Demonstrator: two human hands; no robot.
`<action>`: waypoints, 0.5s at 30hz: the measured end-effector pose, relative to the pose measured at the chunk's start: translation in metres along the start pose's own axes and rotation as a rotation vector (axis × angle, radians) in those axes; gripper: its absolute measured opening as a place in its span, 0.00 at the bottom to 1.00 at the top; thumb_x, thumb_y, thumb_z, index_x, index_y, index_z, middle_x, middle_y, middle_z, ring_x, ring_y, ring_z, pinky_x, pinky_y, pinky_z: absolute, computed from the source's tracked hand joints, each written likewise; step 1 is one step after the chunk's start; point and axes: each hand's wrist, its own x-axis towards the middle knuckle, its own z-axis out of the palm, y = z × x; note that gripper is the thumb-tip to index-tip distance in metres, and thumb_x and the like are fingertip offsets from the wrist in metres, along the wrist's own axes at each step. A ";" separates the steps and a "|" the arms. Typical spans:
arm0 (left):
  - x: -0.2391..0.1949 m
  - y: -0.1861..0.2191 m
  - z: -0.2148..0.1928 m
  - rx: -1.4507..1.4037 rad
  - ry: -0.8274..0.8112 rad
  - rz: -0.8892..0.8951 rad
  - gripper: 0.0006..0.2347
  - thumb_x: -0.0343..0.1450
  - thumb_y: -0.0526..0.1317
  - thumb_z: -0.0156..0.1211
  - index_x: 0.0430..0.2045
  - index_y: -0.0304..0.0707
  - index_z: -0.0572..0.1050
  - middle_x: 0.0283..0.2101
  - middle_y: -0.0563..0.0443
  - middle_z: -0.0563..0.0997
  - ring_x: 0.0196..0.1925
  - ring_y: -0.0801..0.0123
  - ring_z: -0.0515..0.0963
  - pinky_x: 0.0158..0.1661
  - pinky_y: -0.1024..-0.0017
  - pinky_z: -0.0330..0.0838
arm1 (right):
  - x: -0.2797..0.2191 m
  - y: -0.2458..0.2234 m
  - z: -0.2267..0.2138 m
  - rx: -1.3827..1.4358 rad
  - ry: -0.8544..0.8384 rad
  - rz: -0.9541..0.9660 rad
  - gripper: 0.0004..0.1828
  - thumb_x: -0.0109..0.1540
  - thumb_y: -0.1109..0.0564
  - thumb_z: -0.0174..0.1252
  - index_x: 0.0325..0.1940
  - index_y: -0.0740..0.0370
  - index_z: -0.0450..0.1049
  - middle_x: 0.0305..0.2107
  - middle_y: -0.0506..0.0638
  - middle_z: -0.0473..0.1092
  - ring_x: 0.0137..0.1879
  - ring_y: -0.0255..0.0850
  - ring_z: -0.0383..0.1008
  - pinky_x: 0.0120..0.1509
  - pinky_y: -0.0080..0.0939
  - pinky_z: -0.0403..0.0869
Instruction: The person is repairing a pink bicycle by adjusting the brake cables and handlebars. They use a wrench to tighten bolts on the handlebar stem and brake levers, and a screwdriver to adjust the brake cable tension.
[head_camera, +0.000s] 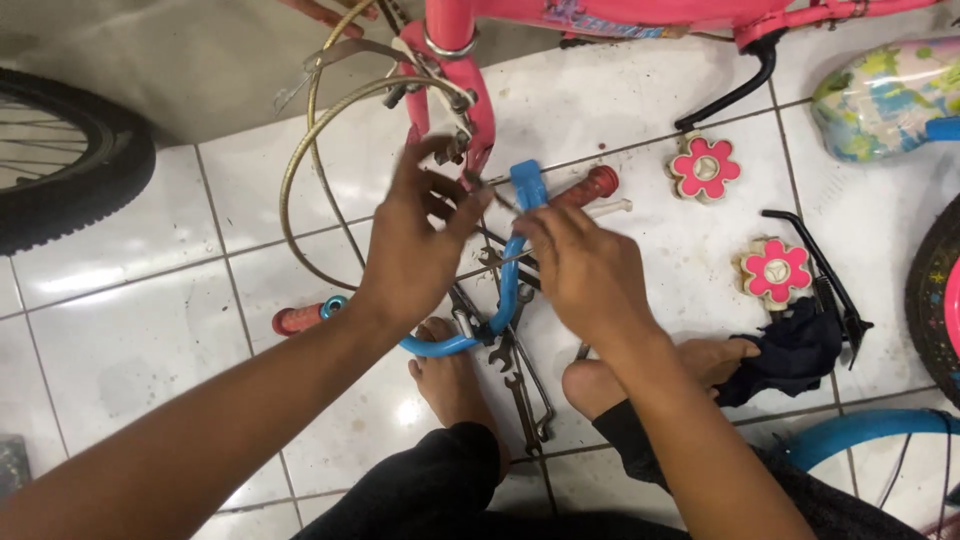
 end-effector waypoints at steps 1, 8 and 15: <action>0.002 0.001 0.000 -0.003 -0.002 -0.003 0.23 0.73 0.40 0.60 0.62 0.31 0.62 0.37 0.38 0.79 0.36 0.56 0.79 0.38 0.60 0.75 | 0.004 0.001 -0.002 -0.002 -0.004 0.001 0.16 0.73 0.45 0.48 0.48 0.51 0.80 0.28 0.44 0.71 0.31 0.45 0.78 0.35 0.45 0.76; 0.033 -0.035 0.002 0.215 0.128 0.077 0.23 0.69 0.25 0.57 0.61 0.33 0.72 0.61 0.30 0.67 0.60 0.33 0.74 0.56 0.50 0.73 | 0.043 -0.011 -0.023 0.054 0.009 -0.033 0.20 0.76 0.44 0.49 0.45 0.56 0.82 0.25 0.50 0.77 0.31 0.47 0.80 0.34 0.44 0.77; 0.030 -0.032 0.011 0.182 0.023 0.070 0.28 0.69 0.24 0.51 0.68 0.26 0.60 0.64 0.28 0.70 0.69 0.38 0.69 0.66 0.50 0.66 | 0.058 -0.034 -0.046 -0.184 -0.159 0.025 0.23 0.77 0.46 0.47 0.41 0.60 0.82 0.19 0.54 0.74 0.25 0.53 0.79 0.29 0.51 0.77</action>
